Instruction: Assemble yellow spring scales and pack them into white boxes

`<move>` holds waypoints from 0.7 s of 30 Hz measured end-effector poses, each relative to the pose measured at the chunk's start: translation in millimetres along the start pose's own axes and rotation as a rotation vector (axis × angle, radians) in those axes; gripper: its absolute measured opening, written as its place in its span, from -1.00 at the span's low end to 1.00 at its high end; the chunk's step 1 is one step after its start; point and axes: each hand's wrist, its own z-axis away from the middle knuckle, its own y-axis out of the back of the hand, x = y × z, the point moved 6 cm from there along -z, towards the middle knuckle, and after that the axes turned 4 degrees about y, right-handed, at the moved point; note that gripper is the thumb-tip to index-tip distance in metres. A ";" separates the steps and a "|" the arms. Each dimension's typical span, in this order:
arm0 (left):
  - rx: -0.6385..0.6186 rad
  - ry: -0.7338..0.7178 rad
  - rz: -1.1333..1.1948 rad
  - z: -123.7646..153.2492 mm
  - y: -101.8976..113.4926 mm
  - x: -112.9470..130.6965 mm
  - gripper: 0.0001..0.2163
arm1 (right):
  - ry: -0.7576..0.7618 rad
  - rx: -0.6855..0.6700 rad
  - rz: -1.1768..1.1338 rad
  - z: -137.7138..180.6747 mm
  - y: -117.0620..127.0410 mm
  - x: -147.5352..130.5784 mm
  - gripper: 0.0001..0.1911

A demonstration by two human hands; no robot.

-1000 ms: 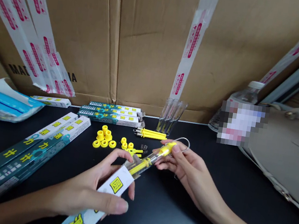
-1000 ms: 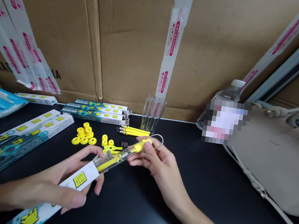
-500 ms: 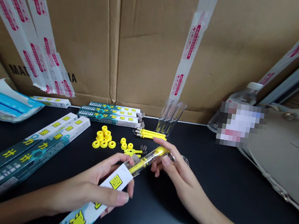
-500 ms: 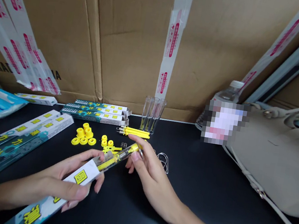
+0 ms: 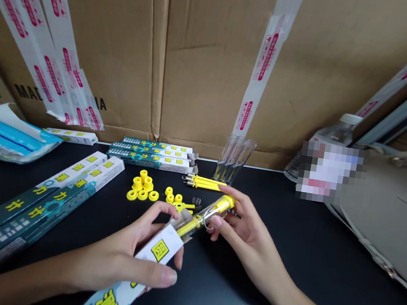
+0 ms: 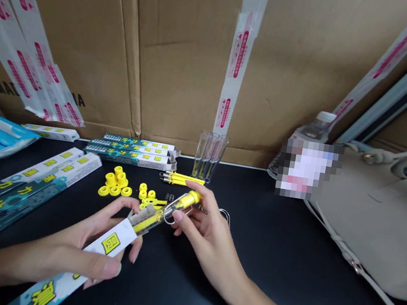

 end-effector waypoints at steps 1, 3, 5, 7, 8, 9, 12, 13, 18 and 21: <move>0.003 -0.008 -0.004 -0.2 0.5 -0.5 -0.35 | 0.008 0.025 -0.023 -1.0 -0.1 -1.2 -0.52; 0.006 -0.022 -0.008 -0.9 1.6 -1.0 -0.36 | 0.016 0.071 -0.059 -2.3 -2.0 -3.9 -0.50; -0.003 -0.037 -0.006 -1.7 1.9 -0.8 -0.39 | 0.008 0.090 -0.093 -2.5 -7.1 -5.3 -0.48; -0.014 -0.042 -0.003 -2.3 1.1 -0.9 -0.40 | -0.010 0.087 -0.123 -1.5 -14.1 -5.0 -0.47; -0.019 -0.042 -0.001 -2.5 0.4 -1.1 -0.41 | -0.018 0.082 -0.133 -0.7 -17.6 -4.3 -0.47; -0.021 -0.042 0.003 -2.7 -0.5 -1.3 -0.41 | -0.027 0.077 -0.137 0.1 -20.7 -3.3 -0.47; -0.018 -0.026 0.007 -3.2 -3.3 -2.9 -0.41 | -0.052 0.061 -0.095 2.3 -26.3 0.5 -0.48; -0.014 -0.020 0.001 -3.3 -3.9 -3.3 -0.40 | -0.061 0.058 -0.070 2.8 -26.7 1.8 -0.48; -0.012 -0.001 -0.030 -2.5 -3.5 -3.2 -0.40 | -0.089 0.056 0.028 3.6 -22.4 6.7 -0.48; -0.020 -0.004 -0.027 -1.9 -3.4 -3.3 -0.38 | -0.097 0.035 0.052 4.5 -21.3 9.7 -0.49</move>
